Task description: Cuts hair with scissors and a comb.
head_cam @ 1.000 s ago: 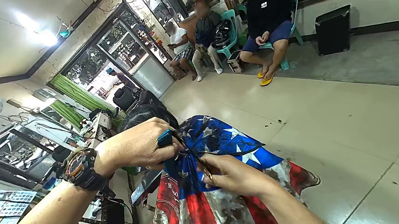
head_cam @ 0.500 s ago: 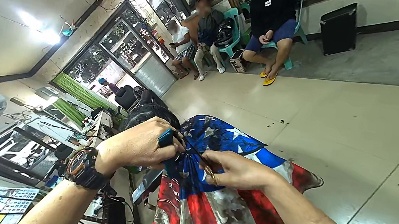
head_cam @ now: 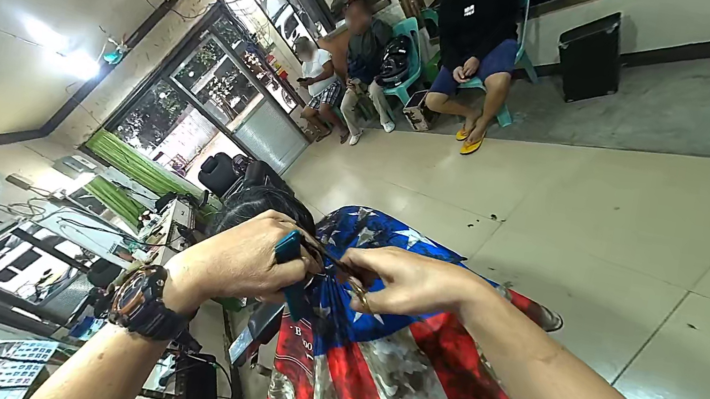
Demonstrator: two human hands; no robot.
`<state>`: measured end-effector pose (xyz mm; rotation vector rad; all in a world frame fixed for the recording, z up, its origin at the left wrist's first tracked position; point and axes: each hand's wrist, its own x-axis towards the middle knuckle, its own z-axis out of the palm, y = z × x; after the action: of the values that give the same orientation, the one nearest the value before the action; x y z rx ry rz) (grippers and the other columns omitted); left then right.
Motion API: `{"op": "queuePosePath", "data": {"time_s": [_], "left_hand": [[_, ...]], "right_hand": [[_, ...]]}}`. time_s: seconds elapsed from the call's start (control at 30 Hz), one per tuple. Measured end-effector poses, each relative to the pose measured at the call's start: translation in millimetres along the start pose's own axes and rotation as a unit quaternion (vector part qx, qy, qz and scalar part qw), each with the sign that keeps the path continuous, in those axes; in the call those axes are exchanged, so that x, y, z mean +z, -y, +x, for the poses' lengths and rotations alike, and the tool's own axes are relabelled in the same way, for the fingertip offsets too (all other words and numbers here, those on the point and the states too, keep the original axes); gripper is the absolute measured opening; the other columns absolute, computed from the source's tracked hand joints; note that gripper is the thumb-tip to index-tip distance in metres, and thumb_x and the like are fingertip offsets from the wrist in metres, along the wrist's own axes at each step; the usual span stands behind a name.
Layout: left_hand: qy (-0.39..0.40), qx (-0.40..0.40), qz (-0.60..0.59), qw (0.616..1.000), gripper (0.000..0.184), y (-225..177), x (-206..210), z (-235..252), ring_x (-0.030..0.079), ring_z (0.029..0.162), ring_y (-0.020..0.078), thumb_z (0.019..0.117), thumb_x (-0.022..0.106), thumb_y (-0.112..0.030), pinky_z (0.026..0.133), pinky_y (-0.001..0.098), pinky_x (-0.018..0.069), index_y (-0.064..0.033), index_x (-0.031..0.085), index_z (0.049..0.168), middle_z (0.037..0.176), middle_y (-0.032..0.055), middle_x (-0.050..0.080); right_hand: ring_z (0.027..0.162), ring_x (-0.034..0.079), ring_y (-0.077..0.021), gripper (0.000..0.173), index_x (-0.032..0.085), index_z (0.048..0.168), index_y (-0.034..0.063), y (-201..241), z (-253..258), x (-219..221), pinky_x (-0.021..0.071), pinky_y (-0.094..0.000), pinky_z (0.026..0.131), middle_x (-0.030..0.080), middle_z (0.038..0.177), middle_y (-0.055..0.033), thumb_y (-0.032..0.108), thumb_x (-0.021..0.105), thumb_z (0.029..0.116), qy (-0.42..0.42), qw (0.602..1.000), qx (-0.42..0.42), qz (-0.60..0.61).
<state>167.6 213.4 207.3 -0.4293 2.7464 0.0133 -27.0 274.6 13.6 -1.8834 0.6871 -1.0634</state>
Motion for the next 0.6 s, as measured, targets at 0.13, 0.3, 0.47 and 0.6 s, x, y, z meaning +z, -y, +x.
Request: {"op": "queuePosePath", "data": {"time_s": [0.13,0.3,0.47,0.6], "left_hand": [[0.007,-0.006,-0.011,1.000,0.038,1,0,1,0.062,0.117,-0.0007,0.1029,0.043,-0.031,0.116,0.0324,0.0374,-0.0224,0.080,0.099,0.108,-0.0127,0.075],[-0.013,0.026,-0.040,0.999,0.041,-1,-6,3,0.062,0.122,0.0049,0.1059,0.039,-0.032,0.116,0.0365,0.0414,-0.0204,0.078,0.108,0.115,-0.0096,0.075],[-0.105,0.077,-0.238,0.962,0.044,-26,-48,-6,0.066,0.118,0.0165,0.1083,0.036,-0.025,0.108,0.0412,0.0518,-0.0053,0.074,0.119,0.121,0.0044,0.073],[-0.138,0.084,-0.253,0.954,0.042,-29,-61,-16,0.066,0.112,0.0111,0.1090,0.035,-0.021,0.099,0.0340,0.0552,-0.0049,0.072,0.118,0.118,0.0028,0.072]], "right_hand": [[0.079,0.066,-0.0080,0.019,0.061,0.118,0.0054,4,0,-7,0.0580,-0.0286,0.076,0.068,0.095,-0.0046,0.013,0.061,0.1009,-0.001,1.000,0.003,-0.013],[0.084,0.064,-0.0143,0.021,0.061,0.117,0.0079,-27,-30,-24,0.0551,-0.0372,0.076,0.066,0.096,-0.0050,0.013,0.065,0.0964,-0.099,0.990,0.097,-0.023],[0.102,0.068,-0.0274,0.049,0.044,0.144,0.0107,-50,-50,-42,0.0605,-0.0493,0.079,0.064,0.120,-0.0126,0.003,0.061,0.0993,-0.258,0.927,0.254,0.100],[0.119,0.065,-0.0233,0.043,0.065,0.129,0.0116,-29,-46,-45,0.0604,-0.0459,0.089,0.063,0.136,-0.0052,0.012,0.036,0.0977,-0.324,0.918,0.071,0.217]]}}
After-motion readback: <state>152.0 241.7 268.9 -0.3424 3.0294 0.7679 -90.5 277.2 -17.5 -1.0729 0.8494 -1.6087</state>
